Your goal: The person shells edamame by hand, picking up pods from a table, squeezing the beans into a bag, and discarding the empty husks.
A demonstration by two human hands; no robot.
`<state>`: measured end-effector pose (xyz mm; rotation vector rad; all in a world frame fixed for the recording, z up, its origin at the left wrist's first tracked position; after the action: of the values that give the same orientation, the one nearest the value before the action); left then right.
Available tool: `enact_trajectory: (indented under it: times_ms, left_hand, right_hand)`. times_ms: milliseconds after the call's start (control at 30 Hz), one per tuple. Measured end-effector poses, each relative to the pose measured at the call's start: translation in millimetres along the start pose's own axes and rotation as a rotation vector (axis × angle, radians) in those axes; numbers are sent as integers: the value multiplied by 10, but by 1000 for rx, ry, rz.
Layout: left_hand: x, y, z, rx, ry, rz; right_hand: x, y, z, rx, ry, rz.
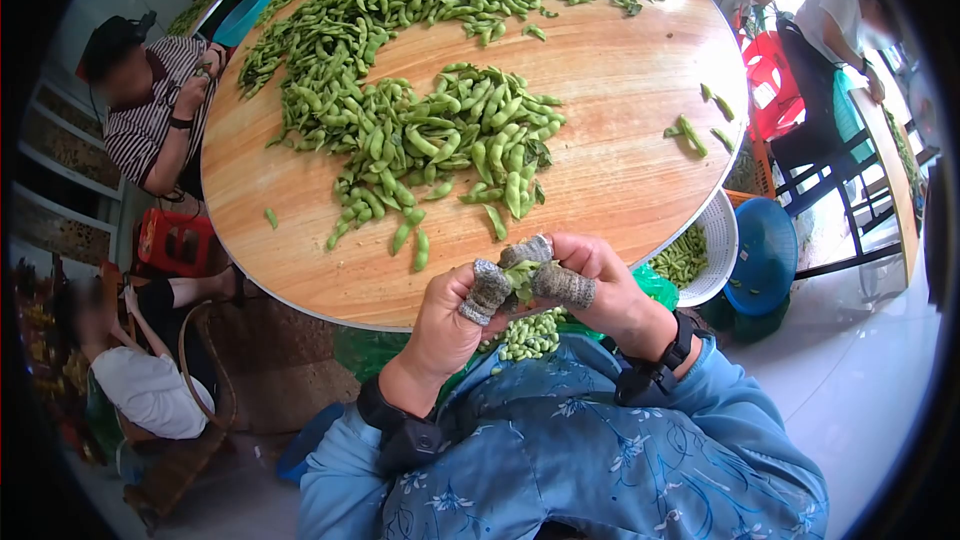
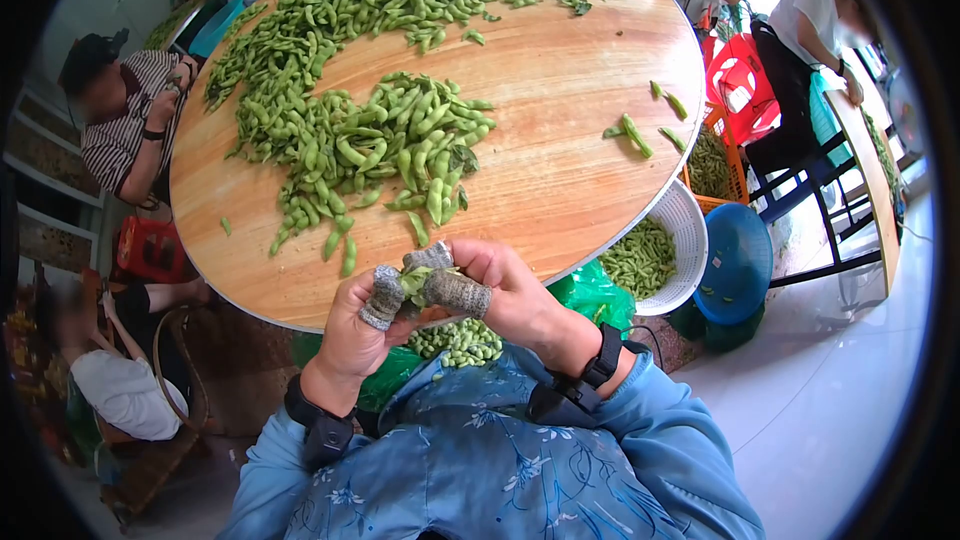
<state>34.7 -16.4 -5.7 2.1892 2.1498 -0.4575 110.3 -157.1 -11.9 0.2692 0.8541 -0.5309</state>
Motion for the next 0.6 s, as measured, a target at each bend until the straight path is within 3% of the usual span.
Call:
enact_trajectory:
  times_ms: [100, 333, 500, 600]
  left_hand:
    - [-43, 29, 46, -81, 94, -114]
    - [-2, 26, 44, -152, 203, -54]
    - [-17, -17, -97, -91, 325, 9]
    - [-6, 11, -56, 14, 222, -14]
  right_hand:
    - [-11, -2, 8, 13, -25, 26]
    - [-36, -17, 40, 63, -186, 93]
    - [-37, -27, 38, 0, -133, 87]
    - [-26, -12, 16, 14, -138, 55]
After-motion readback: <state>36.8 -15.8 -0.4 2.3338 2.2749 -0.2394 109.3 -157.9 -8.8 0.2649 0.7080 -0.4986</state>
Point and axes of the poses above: each hand's wrist, its own y-axis towards the middle knuckle, its own x-axis out of the back of the hand, z = x × y, the point moved 2 cm from there along y, towards the middle knuckle, and after that the axes turned 12 degrees about y, right-handed, at the moved point
